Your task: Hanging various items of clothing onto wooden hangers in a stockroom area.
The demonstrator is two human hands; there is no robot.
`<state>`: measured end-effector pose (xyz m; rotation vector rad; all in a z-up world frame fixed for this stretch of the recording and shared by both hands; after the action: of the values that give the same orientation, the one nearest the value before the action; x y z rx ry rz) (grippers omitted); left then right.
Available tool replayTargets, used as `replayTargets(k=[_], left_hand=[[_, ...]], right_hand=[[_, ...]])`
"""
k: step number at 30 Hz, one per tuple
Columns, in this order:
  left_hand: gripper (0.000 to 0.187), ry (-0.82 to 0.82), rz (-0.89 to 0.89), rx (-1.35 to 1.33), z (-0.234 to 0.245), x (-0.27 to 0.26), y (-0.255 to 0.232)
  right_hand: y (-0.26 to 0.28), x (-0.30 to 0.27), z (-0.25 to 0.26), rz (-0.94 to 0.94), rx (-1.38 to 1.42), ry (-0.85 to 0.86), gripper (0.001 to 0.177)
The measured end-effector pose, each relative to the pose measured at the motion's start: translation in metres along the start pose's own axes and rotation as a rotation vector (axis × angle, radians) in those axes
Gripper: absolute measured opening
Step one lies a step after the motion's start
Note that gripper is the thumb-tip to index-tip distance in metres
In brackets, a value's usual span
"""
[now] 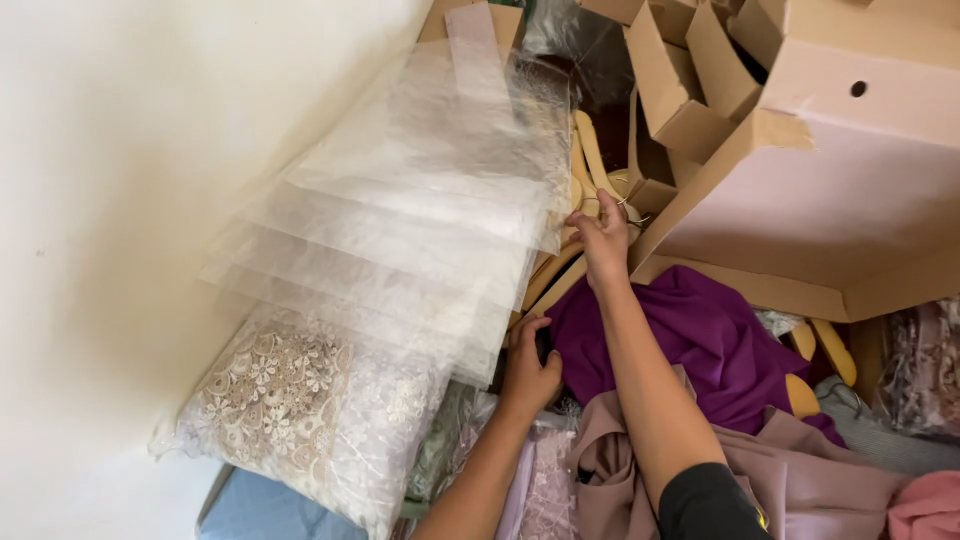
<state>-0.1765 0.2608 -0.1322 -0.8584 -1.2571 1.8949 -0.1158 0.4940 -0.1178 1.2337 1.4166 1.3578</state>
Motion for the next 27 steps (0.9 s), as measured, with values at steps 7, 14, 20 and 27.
replayTargets(k=[7,14,20,27], left_hand=[[0.049,0.009,-0.014,-0.045,0.004,-0.003,-0.017],[0.05,-0.021,-0.033,-0.065,0.007,-0.001,-0.014],[0.056,-0.046,-0.012,-0.214,0.008,-0.005,-0.011],[0.051,-0.007,0.501,-0.099,0.0,-0.002,0.05]], right_hand=[[0.063,-0.021,-0.002,0.193,0.032,0.05,0.057],[0.129,-0.031,-0.023,0.473,-0.005,0.117,0.044],[0.138,-0.024,-0.003,0.462,0.094,0.004,0.022],[0.167,-0.01,0.043,0.522,0.165,-0.24,0.012]])
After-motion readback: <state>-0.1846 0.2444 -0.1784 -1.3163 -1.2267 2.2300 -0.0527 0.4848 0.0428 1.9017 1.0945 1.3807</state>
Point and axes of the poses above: each hand's wrist, its own x-axis towards the middle knuckle, its own z-axis out of the back of the hand, y = z × x, the point moved 7 cm from there along x, towards the middle knuckle, and after that the axes turned 13 degrees about z, right-handed, at the moved point
